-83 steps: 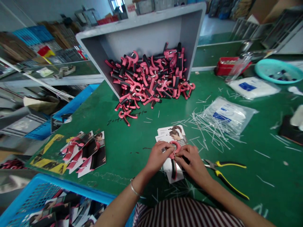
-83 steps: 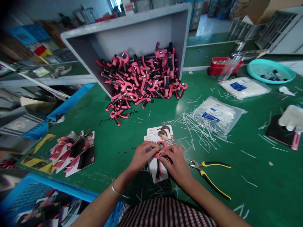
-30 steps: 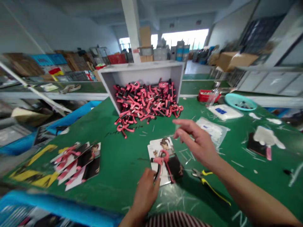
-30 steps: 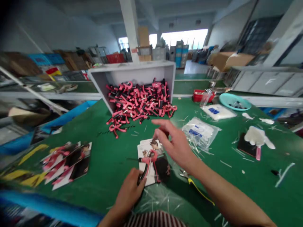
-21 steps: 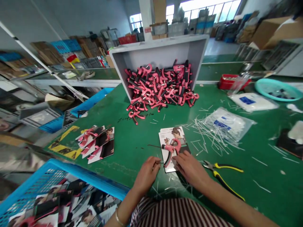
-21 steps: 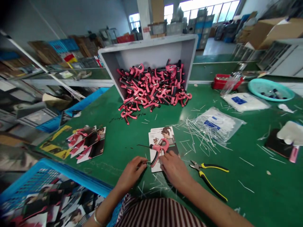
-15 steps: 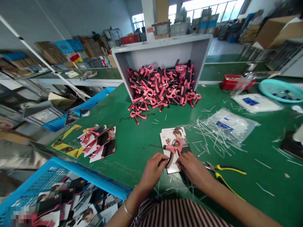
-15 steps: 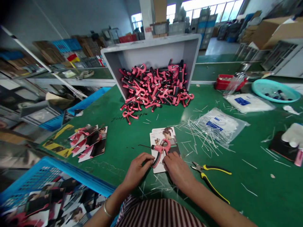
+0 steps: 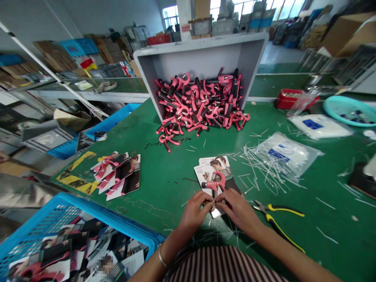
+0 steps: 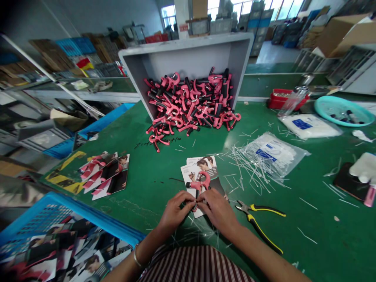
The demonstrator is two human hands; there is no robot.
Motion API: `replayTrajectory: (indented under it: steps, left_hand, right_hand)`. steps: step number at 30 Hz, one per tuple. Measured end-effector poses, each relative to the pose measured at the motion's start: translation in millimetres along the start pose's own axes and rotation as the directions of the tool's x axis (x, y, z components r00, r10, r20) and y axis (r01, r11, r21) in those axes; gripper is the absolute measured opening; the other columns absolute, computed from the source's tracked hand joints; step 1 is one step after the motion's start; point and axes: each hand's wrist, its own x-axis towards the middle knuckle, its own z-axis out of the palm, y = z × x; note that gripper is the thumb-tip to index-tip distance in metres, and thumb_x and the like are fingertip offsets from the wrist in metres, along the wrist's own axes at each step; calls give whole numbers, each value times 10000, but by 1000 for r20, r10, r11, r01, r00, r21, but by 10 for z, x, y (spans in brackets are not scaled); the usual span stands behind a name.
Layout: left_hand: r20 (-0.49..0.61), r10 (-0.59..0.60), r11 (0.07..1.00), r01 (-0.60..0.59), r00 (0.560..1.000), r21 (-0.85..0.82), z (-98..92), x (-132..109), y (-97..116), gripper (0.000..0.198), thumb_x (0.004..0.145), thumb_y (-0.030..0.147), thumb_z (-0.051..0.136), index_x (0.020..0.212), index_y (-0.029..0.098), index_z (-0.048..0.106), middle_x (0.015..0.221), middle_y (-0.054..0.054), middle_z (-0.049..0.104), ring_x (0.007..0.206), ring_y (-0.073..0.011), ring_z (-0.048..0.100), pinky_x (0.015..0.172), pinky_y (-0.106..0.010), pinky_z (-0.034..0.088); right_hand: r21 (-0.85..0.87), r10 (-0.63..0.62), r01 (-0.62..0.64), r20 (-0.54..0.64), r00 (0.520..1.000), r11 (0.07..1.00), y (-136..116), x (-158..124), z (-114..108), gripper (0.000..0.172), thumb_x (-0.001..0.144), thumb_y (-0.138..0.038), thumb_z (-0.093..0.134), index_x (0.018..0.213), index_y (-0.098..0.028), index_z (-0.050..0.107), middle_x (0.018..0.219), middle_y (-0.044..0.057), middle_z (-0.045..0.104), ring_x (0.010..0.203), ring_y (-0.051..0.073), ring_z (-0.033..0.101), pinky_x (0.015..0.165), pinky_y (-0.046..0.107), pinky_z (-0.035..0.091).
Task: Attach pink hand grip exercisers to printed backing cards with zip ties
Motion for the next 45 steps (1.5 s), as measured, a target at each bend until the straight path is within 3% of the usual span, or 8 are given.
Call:
replayTrajectory:
  steps: [6, 13, 21, 25, 28, 35, 41, 45]
  left_hand:
    - [-3, -55, 998, 54, 999, -33, -2, 11, 33, 83, 856, 189, 608, 797, 176, 664, 810, -18, 651, 791, -151, 600, 749, -247, 454]
    - [10, -57, 997, 58, 998, -51, 27, 25, 73, 88, 852, 172, 607, 783, 176, 660, 798, -10, 648, 783, -147, 600, 757, -247, 453]
    - [65, -44, 999, 43, 997, 7, -5, 51, 71, 107, 865, 188, 600, 775, 183, 657, 794, -10, 657, 787, -155, 608, 755, -257, 459]
    - [108, 14, 980, -35, 994, 197, 2, 37, 86, 115, 890, 195, 577, 810, 182, 659, 827, -32, 654, 812, -173, 593, 773, -286, 454]
    - [122, 36, 938, -76, 992, 338, -7, -2, 129, 119, 913, 201, 550, 867, 179, 657, 882, -53, 648, 853, -187, 579, 801, -307, 449]
    - [239, 111, 908, -196, 965, 370, -62, -20, 244, 184, 947, 197, 469, 897, 199, 646, 863, -47, 650, 829, -187, 590, 780, -293, 464]
    - [314, 83, 741, -269, 946, 615, -53, 58, 356, 174, 889, 146, 482, 789, 176, 621, 770, -78, 612, 737, -206, 557, 686, -310, 438]
    - [287, 194, 780, -325, 938, 535, -120, 82, 422, 222, 888, 145, 471, 709, 180, 598, 725, -58, 594, 741, -190, 542, 723, -308, 422]
  right_hand:
    - [-222, -88, 100, 62, 994, 970, -34, 35, -122, 197, 976, -221, 476, 858, -175, 626, 861, 83, 628, 844, 226, 535, 775, 372, 451]
    - [-373, -132, 195, 188, 973, 907, -15, 35, -165, 96, 934, -155, 538, 923, -162, 633, 866, 83, 610, 840, 228, 535, 724, 343, 439]
    - [-375, -159, 220, 188, 969, 900, -37, 24, -170, 121, 934, -118, 507, 943, -166, 617, 852, 69, 615, 746, 206, 589, 648, 307, 424]
    - [-310, -202, 256, 195, 960, 916, -20, 14, -153, 136, 951, -129, 481, 922, -166, 608, 836, 66, 617, 743, 198, 596, 643, 293, 436]
    - [-192, -127, 165, 195, 973, 967, -18, 14, -148, 139, 978, -192, 468, 939, -174, 600, 878, 66, 633, 771, 190, 614, 672, 290, 462]
    - [-21, -28, 33, 189, 982, 999, 26, 11, -107, 135, 983, -238, 478, 914, -189, 583, 891, 45, 647, 835, 190, 629, 758, 311, 479]
    - [-132, -50, 72, 164, 985, 989, -57, -51, -70, 165, 988, -232, 452, 920, -181, 594, 871, 56, 636, 796, 189, 598, 706, 302, 440]
    - [-269, -146, 179, 137, 980, 946, -51, -44, -106, 204, 982, -245, 467, 857, -180, 614, 890, 80, 613, 868, 218, 518, 770, 340, 399]
